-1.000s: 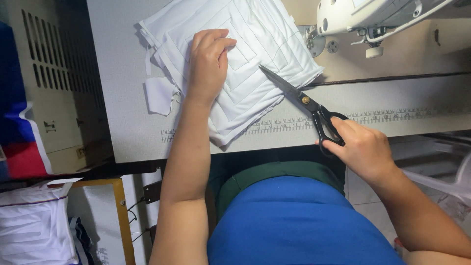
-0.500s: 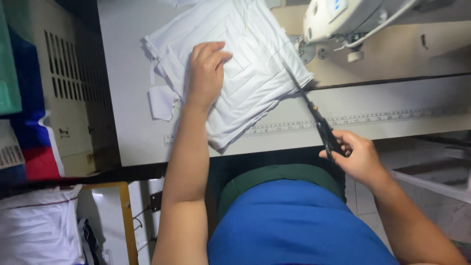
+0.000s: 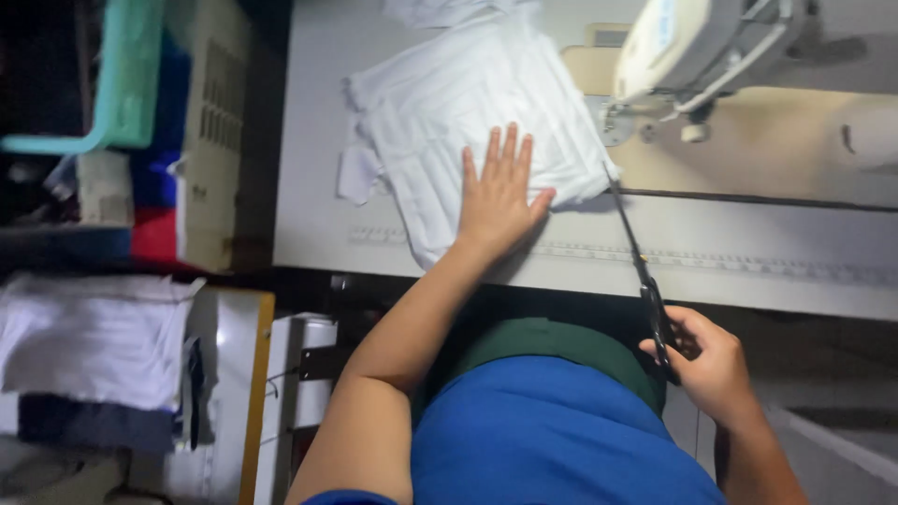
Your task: Cutting white fabric into specific patterns using large scissors at a sewing workstation
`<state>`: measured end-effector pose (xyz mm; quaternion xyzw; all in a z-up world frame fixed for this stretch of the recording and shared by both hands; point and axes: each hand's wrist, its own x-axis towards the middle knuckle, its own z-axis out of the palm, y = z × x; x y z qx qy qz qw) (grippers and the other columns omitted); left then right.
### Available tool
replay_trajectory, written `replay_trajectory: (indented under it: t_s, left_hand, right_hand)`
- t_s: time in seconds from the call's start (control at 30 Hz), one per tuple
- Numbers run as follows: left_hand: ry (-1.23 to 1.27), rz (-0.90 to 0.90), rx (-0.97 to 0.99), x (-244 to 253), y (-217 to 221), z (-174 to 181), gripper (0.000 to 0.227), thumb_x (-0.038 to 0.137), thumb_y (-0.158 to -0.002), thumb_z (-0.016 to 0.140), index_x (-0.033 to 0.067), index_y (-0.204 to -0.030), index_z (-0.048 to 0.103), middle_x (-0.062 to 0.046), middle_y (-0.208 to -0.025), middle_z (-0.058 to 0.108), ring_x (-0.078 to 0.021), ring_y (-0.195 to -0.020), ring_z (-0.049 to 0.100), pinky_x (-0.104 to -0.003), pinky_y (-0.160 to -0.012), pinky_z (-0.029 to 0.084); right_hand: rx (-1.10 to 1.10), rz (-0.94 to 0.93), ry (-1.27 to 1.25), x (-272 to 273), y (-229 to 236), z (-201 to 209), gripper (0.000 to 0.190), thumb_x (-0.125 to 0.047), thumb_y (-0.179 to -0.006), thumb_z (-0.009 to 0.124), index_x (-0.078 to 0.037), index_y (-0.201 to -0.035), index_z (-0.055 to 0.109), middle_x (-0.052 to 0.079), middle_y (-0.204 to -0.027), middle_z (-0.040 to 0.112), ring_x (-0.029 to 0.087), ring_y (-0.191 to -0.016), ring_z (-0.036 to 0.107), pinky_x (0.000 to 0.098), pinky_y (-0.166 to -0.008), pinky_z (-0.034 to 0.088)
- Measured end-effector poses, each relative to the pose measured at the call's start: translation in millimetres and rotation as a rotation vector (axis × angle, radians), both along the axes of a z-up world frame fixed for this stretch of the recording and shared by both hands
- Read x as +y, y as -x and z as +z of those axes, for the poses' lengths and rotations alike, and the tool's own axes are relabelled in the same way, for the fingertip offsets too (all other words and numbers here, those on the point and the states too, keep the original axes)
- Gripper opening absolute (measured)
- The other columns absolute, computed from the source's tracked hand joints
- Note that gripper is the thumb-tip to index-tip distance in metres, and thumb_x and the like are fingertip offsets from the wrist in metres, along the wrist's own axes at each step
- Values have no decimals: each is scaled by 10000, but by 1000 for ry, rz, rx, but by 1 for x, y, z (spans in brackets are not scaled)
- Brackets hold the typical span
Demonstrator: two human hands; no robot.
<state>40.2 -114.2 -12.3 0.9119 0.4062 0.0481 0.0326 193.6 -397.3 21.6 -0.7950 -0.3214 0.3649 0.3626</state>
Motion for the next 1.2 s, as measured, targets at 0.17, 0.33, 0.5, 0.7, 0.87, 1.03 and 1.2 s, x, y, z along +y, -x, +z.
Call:
replay_trajectory:
  t_s: [0.17,0.33,0.5,0.7,0.87,1.03,1.2]
  left_hand:
    - [-12,-202,-80,1,30,2,707,578,-918,399,110,-1443,324,-107,-1529,249,-278,-1428,202,-568,-1124,186]
    - [-84,-373,-108,15,52,1,667,564,-933,463,120,-1424,382,-94,-1513,303,-272,-1415,273,-527,-1125,256]
    - [11,-537,-190,40,77,1,582,429,-925,560,102,-1392,444,-117,-1486,356,-297,-1399,297,-578,-1108,236]
    - [-73,-429,-509,14,78,42,323,241,-902,684,30,-1141,627,-153,-1246,592,-324,-1173,561,-491,-1016,430]
    - [-39,-50,-569,40,97,40,277,60,-903,600,24,-1178,607,-173,-1274,549,-330,-1186,521,-432,-1038,409]
    - [37,385,-333,86,140,49,541,-41,-914,489,138,-1418,407,-177,-1512,242,-410,-1340,321,-508,-1060,348]
    - [345,111,-197,114,151,50,476,85,-982,307,68,-1458,297,-86,-1549,179,-290,-1437,56,-531,-1138,11]
  right_hand:
    - [66,33,28,5,5,9,387,-13,-722,738,-18,-1100,655,113,-738,705,164,-655,665,247,-656,518]
    - [107,64,56,10,-2,-1,361,10,-764,680,-3,-1123,640,158,-735,738,188,-633,663,267,-678,530]
    - [169,69,84,20,-8,4,406,4,-742,698,22,-1144,642,160,-748,738,202,-604,650,282,-610,535]
    - [223,88,-22,34,-11,-2,375,17,-730,699,-1,-1101,647,110,-726,684,161,-609,646,242,-651,541]
    - [294,97,-70,40,-11,-8,409,-113,-742,696,21,-1122,624,132,-752,672,184,-623,659,257,-635,561]
    - [331,76,-40,44,-18,-9,396,-108,-725,705,14,-1099,662,101,-729,613,181,-547,586,260,-602,500]
    - [470,49,-34,50,-23,-8,396,31,-699,643,65,-1093,664,133,-674,551,188,-505,530,264,-521,438]
